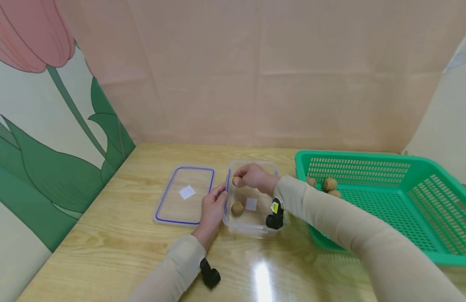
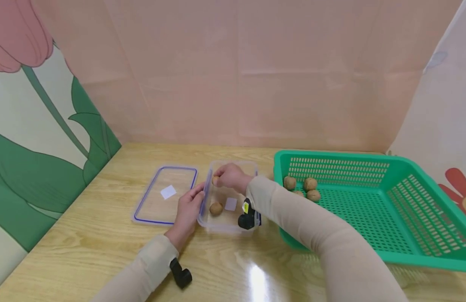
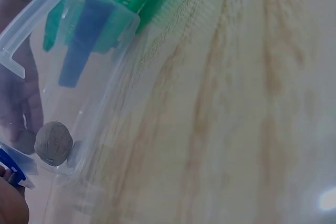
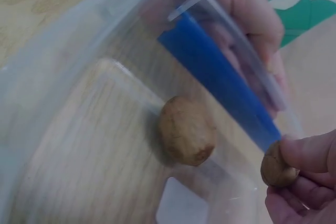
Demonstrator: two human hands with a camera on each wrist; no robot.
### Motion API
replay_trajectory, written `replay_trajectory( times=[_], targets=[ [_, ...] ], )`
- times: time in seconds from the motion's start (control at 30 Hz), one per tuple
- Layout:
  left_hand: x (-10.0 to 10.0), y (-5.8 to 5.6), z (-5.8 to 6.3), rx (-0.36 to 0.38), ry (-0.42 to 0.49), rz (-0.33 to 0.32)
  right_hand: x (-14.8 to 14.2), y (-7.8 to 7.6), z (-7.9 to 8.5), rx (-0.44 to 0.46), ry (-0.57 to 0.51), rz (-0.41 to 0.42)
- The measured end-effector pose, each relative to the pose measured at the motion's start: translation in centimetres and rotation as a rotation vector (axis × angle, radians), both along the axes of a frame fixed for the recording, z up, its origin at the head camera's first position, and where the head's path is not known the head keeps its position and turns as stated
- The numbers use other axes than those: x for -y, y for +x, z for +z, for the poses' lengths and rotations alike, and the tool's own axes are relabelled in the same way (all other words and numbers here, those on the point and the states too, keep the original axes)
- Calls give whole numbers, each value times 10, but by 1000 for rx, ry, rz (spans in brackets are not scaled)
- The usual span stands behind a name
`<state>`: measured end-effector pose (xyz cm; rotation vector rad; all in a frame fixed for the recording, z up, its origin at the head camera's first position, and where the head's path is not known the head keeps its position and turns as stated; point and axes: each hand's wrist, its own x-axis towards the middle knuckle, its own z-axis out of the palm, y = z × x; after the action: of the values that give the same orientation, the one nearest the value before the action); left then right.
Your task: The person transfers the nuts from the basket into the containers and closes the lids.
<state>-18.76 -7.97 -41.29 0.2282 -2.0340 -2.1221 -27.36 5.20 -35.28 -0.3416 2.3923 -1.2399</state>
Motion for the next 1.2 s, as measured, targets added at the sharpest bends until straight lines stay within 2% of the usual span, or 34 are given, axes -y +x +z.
replay_trajectory(
  times=[0.13,0.3,0.47,0.73,1.0,1.2],
  targets=[
    [-1,0,-2,4,0,-6,1,1,-7,2,51,-17],
    [-2,-1,-4,-12,-16,-1,3,2,-11,-45,101,-12],
    [-1,-1,-2,-17,-18,0,6,1,-12,-54,124,-28],
    [1,-3,0,14,-8,-2,9,-1,-10,-54,225,-46],
    [1,-1,0,42,-26,2,7,-4,-12,-16,244,-59],
    [0,0,1,31,-8,9,5,-2,-5,-44,237,-84]
  ],
)
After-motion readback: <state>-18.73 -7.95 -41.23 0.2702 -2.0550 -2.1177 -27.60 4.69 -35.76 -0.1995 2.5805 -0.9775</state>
